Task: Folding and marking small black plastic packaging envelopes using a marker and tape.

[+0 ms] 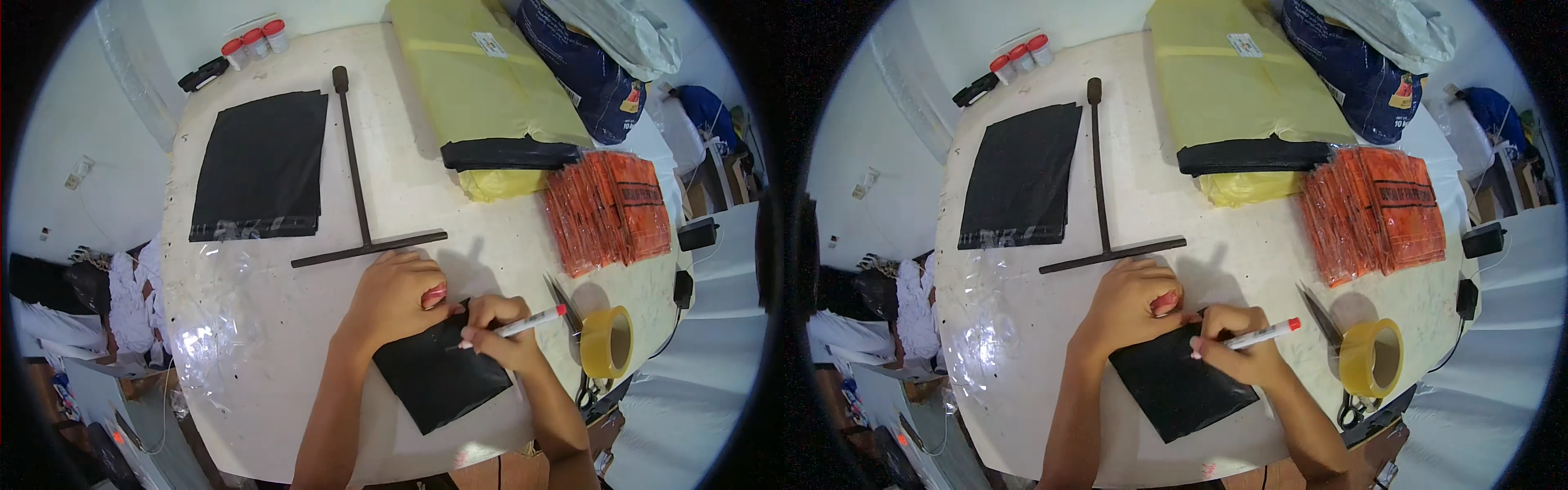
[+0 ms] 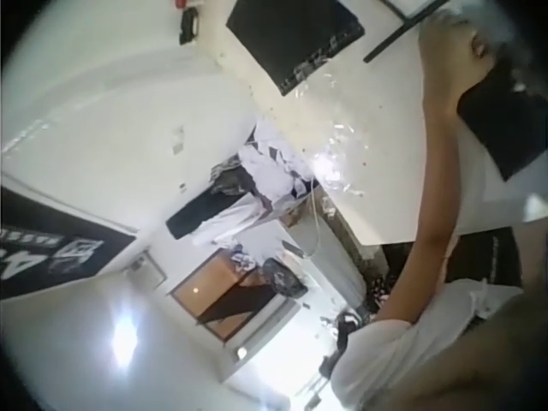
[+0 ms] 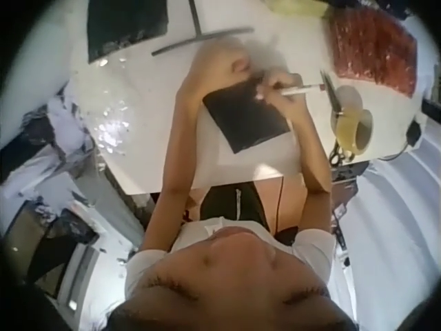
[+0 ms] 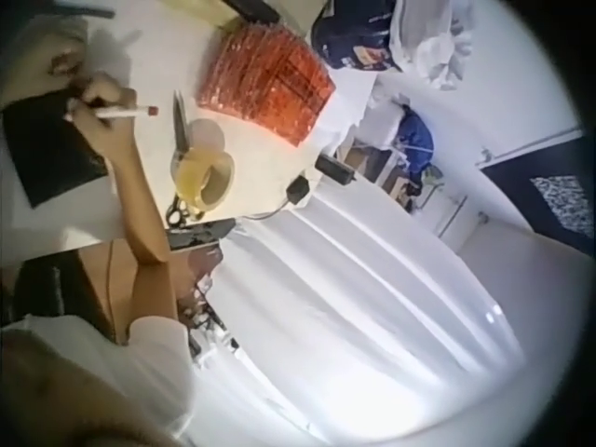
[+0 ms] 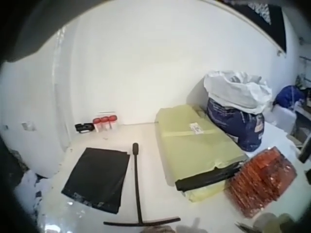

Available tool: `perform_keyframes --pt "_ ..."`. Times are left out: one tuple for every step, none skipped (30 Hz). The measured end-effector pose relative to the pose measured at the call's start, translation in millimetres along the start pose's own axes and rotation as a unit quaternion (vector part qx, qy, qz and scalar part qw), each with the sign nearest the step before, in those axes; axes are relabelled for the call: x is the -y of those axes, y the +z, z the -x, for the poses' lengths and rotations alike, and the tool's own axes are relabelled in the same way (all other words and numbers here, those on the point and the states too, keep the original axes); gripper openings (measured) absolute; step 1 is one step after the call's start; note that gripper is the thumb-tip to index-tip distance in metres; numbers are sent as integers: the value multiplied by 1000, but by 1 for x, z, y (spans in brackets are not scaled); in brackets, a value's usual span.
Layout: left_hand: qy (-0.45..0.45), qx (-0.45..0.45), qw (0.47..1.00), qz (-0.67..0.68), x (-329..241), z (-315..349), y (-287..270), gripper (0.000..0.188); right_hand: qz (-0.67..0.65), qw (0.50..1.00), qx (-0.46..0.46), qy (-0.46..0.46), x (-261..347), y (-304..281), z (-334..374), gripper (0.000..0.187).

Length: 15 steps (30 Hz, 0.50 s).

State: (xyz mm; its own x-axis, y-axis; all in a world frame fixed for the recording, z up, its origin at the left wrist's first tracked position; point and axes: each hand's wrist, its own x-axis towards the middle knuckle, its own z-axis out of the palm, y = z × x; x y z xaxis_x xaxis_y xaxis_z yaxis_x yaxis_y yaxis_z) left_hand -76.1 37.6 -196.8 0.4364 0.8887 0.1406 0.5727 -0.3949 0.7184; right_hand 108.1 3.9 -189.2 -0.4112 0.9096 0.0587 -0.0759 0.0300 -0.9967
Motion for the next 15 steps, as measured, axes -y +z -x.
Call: perform_keyframes --pt "16 -20 1000 7 -2 -1 -1 26 -3 1000 -18 23 0 -2 1 23" --pt "15 -22 1000 5 -4 -1 -4 26 -3 1000 -16 21 0 0 2 23" --pt "13 -9 1000 -3 -6 -1 -6 26 11 1000 -18 10 0 2 4 23" --pt "10 1 1000 -9 -6 -2 -7 25 28 999 -19 0 -2 3 3 23" --pt "10 -3 1000 -8 -5 -1 -7 25 112 993 2 -33 -4 2 2 22" --pt "12 -11 1000 -7 -3 0 -5 27 115 993 5 -34 -3 4 2 22" --pt "13 -16 1000 -6 -2 2 -3 28 121 992 -11 -39 -2 8 3 21" --pt "13 -18 1000 -5 -1 1 -3 28 127 990 -28 -45 -2 10 4 21" --pt "11 -6 1000 -3 -1 0 -4 27 140 988 -61 -39 -5 7 5 21" --pt "7 5 1000 -5 0 1 -5 25 138 988 -59 -39 -4 7 4 21" --pt "5 6 1000 -6 1 3 -5 25 153 987 -20 -45 -2 7 2 21" --pt "14 -6 1000 -13 2 4 -5 25 168 984 19 -51 -1 7 2 21" --pt "25 -16 999 -15 1 5 -3 24 144 989 2 -40 -5 7 4 22" --pt "22 -11 1000 -11 -1 5 -2 24 142 989 1 -33 -6 8 5 22" --pt "14 -12 1000 -2 0 4 -1 25 124 991 -31 -43 -7 7 5 24"
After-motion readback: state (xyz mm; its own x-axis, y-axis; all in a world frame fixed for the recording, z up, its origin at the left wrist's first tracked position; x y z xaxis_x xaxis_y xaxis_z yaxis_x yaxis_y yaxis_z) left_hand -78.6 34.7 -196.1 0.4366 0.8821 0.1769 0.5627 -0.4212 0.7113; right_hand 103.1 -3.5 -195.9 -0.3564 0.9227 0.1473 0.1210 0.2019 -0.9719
